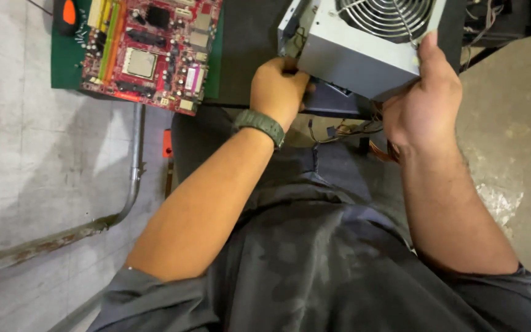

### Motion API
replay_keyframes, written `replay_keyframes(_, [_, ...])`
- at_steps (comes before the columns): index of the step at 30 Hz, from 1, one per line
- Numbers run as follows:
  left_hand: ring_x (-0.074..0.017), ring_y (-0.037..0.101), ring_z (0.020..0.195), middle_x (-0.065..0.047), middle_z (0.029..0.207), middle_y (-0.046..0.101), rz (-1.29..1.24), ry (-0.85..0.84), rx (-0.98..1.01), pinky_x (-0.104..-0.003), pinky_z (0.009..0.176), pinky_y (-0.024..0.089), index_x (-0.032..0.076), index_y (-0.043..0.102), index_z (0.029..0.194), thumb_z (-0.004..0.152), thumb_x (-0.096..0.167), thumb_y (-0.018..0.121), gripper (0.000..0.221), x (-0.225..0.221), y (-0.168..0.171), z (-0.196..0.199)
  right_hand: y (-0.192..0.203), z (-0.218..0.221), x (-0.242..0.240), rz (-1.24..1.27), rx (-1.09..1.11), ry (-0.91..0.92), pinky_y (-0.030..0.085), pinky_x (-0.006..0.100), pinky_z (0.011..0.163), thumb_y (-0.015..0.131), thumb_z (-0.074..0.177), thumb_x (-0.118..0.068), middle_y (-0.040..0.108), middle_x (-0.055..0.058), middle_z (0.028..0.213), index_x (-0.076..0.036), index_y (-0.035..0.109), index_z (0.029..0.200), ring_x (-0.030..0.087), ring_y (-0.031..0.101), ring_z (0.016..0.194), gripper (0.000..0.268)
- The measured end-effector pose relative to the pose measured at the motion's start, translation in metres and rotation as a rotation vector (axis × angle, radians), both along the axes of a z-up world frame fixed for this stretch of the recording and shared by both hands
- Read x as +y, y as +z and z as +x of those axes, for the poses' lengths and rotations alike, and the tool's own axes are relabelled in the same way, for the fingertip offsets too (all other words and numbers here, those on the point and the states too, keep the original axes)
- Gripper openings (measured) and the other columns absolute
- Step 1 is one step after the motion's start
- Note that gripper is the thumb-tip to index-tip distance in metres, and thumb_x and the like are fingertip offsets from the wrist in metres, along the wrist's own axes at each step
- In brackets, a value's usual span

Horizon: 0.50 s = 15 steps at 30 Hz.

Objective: The person is disassembling a computer power supply unit using a screwdriver on a repair bench.

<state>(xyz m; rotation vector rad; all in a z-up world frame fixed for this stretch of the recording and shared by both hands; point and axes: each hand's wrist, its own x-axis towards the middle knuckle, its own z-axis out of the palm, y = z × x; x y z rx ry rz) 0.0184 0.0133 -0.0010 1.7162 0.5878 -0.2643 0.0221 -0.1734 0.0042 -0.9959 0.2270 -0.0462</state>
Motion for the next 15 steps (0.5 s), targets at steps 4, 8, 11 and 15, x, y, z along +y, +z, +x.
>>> replay_keyframes(4, [-0.0138, 0.059, 0.044, -0.001, 0.066, 0.074, 0.032, -0.097, -0.047, -0.030, 0.045, 0.051, 0.011, 0.074, 0.120, 0.089, 0.016, 0.058, 0.035, 0.014, -0.006, 0.002, 0.008, 0.000, 0.003, -0.020, 0.018, 0.017, 0.066, 0.044, 0.107, 0.047, 0.102, -0.029, 0.077, 0.013, 0.121, -0.004, 0.069, 0.125, 0.028, 0.075, 0.115, 0.041])
replay_keyframes(8, [-0.0239, 0.071, 0.062, -0.008, 0.070, 0.076, 0.311, -0.255, -0.272, -0.040, 0.059, 0.054, 0.011, 0.077, 0.095, 0.087, 0.030, 0.063, 0.024, 0.012, -0.053, 0.013, 0.005, 0.003, 0.000, 0.039, 0.164, -0.017, 0.063, 0.045, 0.089, 0.052, 0.095, -0.035, 0.078, 0.013, 0.114, -0.008, 0.071, 0.115, 0.032, 0.075, 0.107, 0.039])
replay_keyframes(11, [-0.0321, 0.068, 0.061, -0.012, 0.069, 0.073, 0.459, -0.264, -0.434, -0.046, 0.050, 0.050, 0.011, 0.075, 0.076, 0.085, 0.030, 0.068, 0.022, 0.007, -0.066, 0.018, 0.016, 0.001, 0.005, 0.010, 0.194, -0.006, 0.062, 0.044, 0.090, 0.050, 0.090, -0.037, 0.078, 0.013, 0.118, -0.009, 0.072, 0.121, 0.032, 0.075, 0.111, 0.047])
replay_keyframes(15, [-0.0259, 0.070, 0.058, -0.010, 0.068, 0.076, 0.375, -0.235, -0.324, -0.039, 0.048, 0.055, 0.010, 0.080, 0.076, 0.078, 0.023, 0.075, 0.014, 0.006, -0.061, 0.027, 0.020, 0.002, 0.005, 0.073, 0.215, -0.038, 0.064, 0.045, 0.096, 0.053, 0.093, -0.030, 0.079, 0.013, 0.124, -0.006, 0.074, 0.124, 0.032, 0.076, 0.115, 0.045])
